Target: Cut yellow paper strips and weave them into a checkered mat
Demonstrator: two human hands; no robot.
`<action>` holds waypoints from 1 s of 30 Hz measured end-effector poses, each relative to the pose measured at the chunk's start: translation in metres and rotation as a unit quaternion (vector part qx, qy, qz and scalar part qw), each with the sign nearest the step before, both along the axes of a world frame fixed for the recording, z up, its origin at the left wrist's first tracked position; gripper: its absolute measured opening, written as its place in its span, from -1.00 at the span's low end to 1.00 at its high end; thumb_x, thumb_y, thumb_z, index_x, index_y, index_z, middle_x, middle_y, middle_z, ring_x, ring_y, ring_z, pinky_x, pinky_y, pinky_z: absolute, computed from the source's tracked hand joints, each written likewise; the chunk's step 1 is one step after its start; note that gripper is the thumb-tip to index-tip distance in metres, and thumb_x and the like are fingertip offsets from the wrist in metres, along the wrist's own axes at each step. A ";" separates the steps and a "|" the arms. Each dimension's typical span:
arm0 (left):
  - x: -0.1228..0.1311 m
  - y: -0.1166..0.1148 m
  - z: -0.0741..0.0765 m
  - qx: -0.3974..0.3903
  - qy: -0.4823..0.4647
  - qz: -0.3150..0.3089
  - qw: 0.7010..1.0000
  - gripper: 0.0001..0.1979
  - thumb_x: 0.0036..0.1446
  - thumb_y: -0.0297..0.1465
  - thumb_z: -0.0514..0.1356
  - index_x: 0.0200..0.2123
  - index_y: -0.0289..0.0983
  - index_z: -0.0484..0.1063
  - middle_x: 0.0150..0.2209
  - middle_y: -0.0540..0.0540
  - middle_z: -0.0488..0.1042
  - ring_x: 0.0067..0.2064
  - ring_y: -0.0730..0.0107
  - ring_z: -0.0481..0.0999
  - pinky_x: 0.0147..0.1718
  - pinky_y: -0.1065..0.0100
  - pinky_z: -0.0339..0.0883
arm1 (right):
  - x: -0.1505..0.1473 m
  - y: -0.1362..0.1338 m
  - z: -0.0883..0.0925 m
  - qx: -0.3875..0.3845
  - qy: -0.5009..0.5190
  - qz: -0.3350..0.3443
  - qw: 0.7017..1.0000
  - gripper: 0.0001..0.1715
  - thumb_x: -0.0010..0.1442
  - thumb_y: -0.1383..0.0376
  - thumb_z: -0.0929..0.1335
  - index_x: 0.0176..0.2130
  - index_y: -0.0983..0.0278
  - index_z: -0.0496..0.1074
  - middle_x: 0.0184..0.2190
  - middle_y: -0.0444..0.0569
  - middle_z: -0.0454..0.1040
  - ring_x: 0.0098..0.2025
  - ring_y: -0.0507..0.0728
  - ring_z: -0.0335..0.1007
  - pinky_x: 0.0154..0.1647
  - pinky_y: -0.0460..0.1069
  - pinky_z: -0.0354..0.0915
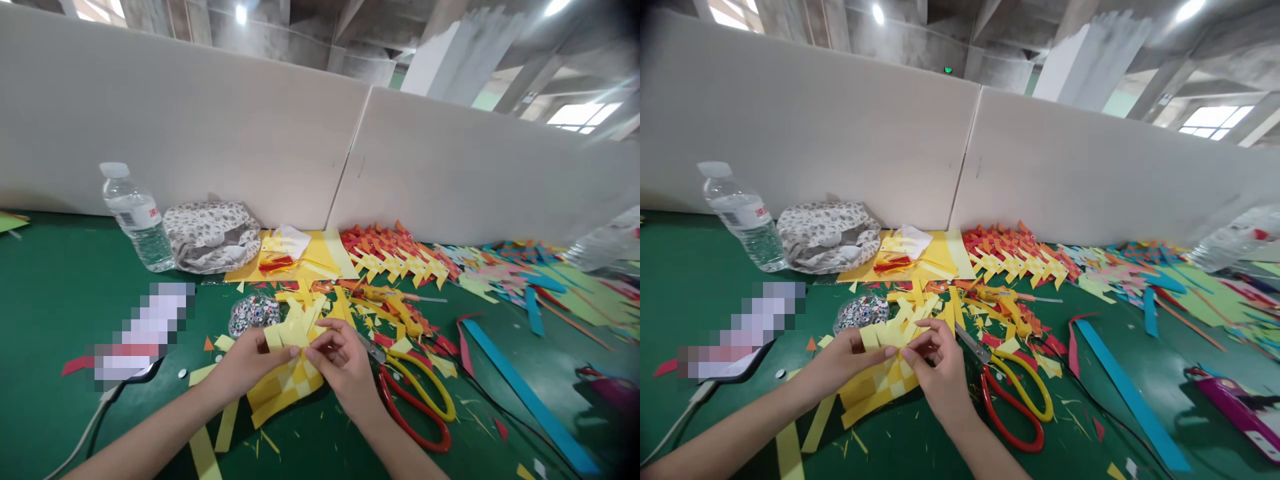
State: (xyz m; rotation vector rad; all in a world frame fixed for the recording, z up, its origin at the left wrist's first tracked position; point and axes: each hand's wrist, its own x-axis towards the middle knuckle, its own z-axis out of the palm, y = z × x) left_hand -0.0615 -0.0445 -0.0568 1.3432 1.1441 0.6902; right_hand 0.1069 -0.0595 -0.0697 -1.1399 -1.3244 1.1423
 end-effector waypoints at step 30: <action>-0.010 0.006 -0.017 0.033 -0.008 -0.042 0.999 -0.80 -0.10 -0.26 0.22 -0.45 -0.28 0.37 -0.63 0.10 0.32 -0.57 0.53 0.25 -0.59 0.48 0.03 | -0.001 0.004 0.000 -0.054 0.032 0.023 0.998 -0.36 -0.12 0.24 0.45 -0.10 0.25 0.12 -0.40 -0.04 0.53 -0.34 0.18 0.47 -0.32 0.04 0.35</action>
